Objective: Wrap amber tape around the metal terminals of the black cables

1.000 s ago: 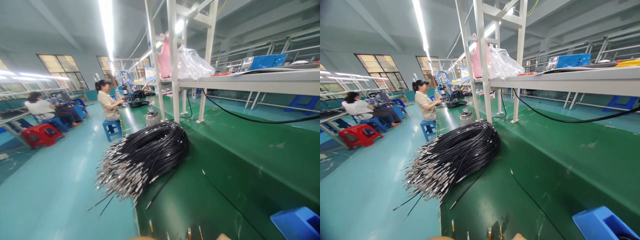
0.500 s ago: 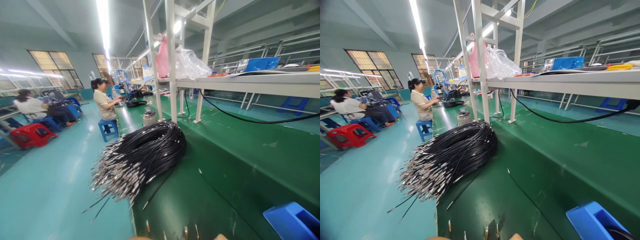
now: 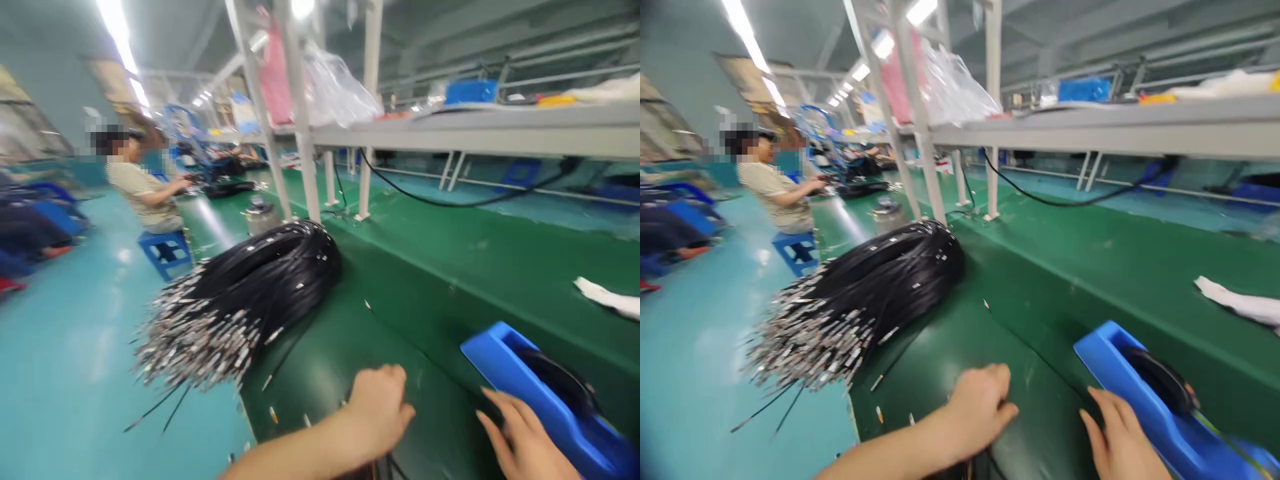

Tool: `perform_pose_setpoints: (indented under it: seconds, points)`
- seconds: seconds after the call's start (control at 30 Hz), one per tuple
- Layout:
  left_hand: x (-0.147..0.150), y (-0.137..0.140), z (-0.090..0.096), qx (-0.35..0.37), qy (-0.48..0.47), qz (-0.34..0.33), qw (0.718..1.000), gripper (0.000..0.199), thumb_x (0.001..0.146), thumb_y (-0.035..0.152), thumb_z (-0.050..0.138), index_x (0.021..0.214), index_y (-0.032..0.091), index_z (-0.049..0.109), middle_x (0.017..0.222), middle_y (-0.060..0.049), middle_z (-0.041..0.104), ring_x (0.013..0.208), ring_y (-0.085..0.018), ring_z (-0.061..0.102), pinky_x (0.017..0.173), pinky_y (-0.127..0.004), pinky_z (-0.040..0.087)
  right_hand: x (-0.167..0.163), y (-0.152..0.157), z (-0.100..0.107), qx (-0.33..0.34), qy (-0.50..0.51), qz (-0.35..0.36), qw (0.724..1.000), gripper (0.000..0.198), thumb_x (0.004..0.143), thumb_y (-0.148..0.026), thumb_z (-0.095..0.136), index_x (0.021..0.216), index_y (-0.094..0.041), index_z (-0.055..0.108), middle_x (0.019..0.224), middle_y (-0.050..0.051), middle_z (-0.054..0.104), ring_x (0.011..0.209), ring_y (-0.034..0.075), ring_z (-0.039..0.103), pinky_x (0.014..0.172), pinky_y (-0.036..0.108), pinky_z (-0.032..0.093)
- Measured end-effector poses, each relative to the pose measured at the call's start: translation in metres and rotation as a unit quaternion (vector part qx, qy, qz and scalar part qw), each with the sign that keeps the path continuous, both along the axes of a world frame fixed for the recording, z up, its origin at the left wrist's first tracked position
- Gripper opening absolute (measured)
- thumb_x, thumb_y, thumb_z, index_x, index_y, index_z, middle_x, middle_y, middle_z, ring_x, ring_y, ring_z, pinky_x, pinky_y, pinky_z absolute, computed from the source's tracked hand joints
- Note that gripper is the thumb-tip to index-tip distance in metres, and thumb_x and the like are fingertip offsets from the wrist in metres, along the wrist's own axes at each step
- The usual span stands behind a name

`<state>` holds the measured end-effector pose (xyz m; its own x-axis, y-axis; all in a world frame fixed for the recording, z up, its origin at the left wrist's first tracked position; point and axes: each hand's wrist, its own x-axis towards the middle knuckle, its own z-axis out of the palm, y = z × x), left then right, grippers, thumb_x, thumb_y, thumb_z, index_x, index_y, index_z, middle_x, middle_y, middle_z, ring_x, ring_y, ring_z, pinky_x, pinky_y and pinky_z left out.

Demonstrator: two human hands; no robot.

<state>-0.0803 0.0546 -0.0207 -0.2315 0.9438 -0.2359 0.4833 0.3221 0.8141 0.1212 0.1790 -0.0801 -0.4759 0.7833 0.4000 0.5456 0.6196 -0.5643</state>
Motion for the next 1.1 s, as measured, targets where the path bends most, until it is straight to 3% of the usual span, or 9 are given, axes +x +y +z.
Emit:
perform_pose_setpoints:
  seconds: [0.07, 0.1, 0.23, 0.33, 0.5, 0.6, 0.7, 0.9, 1.1]
  points:
    - [0.003, -0.005, -0.002, 0.02, -0.001, -0.035, 0.999, 0.03, 0.081, 0.009, 0.054, 0.11, 0.013, 0.062, 0.128, -0.019, 0.056, 0.127, -0.037, 0.043, 0.107, -0.061, 0.022, 0.004, -0.002, -0.002, 0.027, -0.131, -0.035, 0.99, 0.038, 0.092, -0.047, 0.039, 0.104, -0.02, 0.063, 0.104, 0.012, 0.064, 0.078, 0.026, 0.067, 0.06, 0.037, 0.053]
    - [0.006, -0.008, -0.004, 0.026, -0.018, -0.069, 0.997, 0.029, 0.079, 0.011, 0.058, 0.107, 0.016, 0.064, 0.126, -0.016, 0.058, 0.125, -0.035, 0.045, 0.107, -0.056, 0.024, 0.005, -0.004, -0.002, 0.012, -0.181, -0.037, 0.983, 0.034, 0.094, -0.042, 0.035, 0.101, -0.021, 0.061, 0.102, 0.01, 0.064, 0.074, 0.023, 0.067, 0.057, 0.034, 0.052]
    - [0.014, -0.01, -0.019, 0.031, -0.119, -0.155, 0.98, 0.006, 0.07, 0.023, 0.072, 0.073, 0.018, 0.069, 0.071, -0.002, 0.067, 0.072, -0.02, 0.062, 0.071, -0.03, 0.046, 0.003, -0.014, 0.014, -0.048, -0.261, -0.038, 0.963, 0.028, 0.097, -0.031, 0.031, 0.09, -0.021, 0.056, 0.097, 0.007, 0.062, 0.073, 0.021, 0.065, 0.059, 0.032, 0.048]
    - [0.009, -0.001, -0.027, 0.054, -0.17, -0.069, 0.981, 0.018, 0.083, 0.03, 0.061, 0.088, 0.015, 0.068, 0.068, -0.002, 0.064, 0.058, -0.015, 0.055, 0.058, -0.027, 0.041, 0.009, -0.016, 0.036, -0.115, -0.218, -0.006, 0.969, 0.023, 0.097, -0.029, 0.033, 0.092, -0.02, 0.054, 0.091, 0.006, 0.064, 0.074, 0.019, 0.064, 0.067, 0.032, 0.047]
    - [-0.009, 0.012, -0.016, 0.111, -0.313, 0.05, 0.942, 0.039, 0.096, 0.042, 0.038, 0.124, 0.015, 0.043, 0.107, -0.014, 0.065, 0.056, -0.011, 0.057, 0.05, -0.025, 0.04, 0.029, -0.017, 0.067, -0.263, -0.167, 0.157, 0.937, 0.021, 0.093, -0.026, 0.044, 0.095, -0.023, 0.065, 0.087, 0.001, 0.069, 0.08, 0.016, 0.064, 0.074, 0.026, 0.046]
    - [-0.014, 0.009, -0.001, 0.155, -0.373, 0.075, 0.912, 0.028, 0.098, 0.039, 0.036, 0.114, 0.018, 0.047, 0.096, -0.007, 0.065, 0.054, -0.007, 0.056, 0.05, -0.021, 0.039, 0.033, -0.02, 0.069, -0.31, -0.217, 0.248, 0.892, 0.018, 0.084, -0.016, 0.054, 0.08, -0.021, 0.071, 0.081, -0.001, 0.07, 0.074, 0.014, 0.063, 0.069, 0.023, 0.045]
    - [-0.01, 0.001, 0.007, 0.15, -0.411, 0.054, 0.898, 0.024, 0.096, 0.038, 0.046, 0.091, 0.016, 0.054, 0.073, -0.001, 0.064, 0.041, -0.005, 0.051, 0.041, -0.018, 0.034, 0.03, -0.023, 0.068, -0.342, -0.233, 0.267, 0.87, 0.016, 0.078, -0.012, 0.059, 0.079, -0.02, 0.073, 0.075, -0.001, 0.07, 0.066, 0.013, 0.062, 0.062, 0.021, 0.044]
    - [0.016, -0.016, 0.0, 0.04, -0.482, -0.086, 0.871, 0.027, 0.09, 0.038, 0.058, 0.084, 0.012, 0.062, 0.065, -0.008, 0.071, 0.034, -0.01, 0.057, 0.033, -0.016, 0.033, 0.009, -0.036, 0.086, -0.33, -0.007, 0.187, 0.925, 0.018, 0.091, -0.028, 0.057, 0.097, -0.019, 0.071, 0.092, 0.004, 0.069, 0.073, 0.012, 0.06, 0.066, 0.023, 0.047]
    - [0.026, -0.026, -0.002, -0.064, -0.509, -0.164, 0.843, 0.026, 0.092, 0.037, 0.055, 0.089, 0.013, 0.065, 0.065, -0.006, 0.071, 0.037, -0.007, 0.056, 0.037, -0.015, 0.033, -0.01, -0.056, 0.097, -0.379, 0.226, 0.142, 0.886, 0.028, 0.096, -0.039, 0.051, 0.101, -0.016, 0.068, 0.081, 0.004, 0.067, 0.061, 0.01, 0.055, 0.059, 0.023, 0.047]
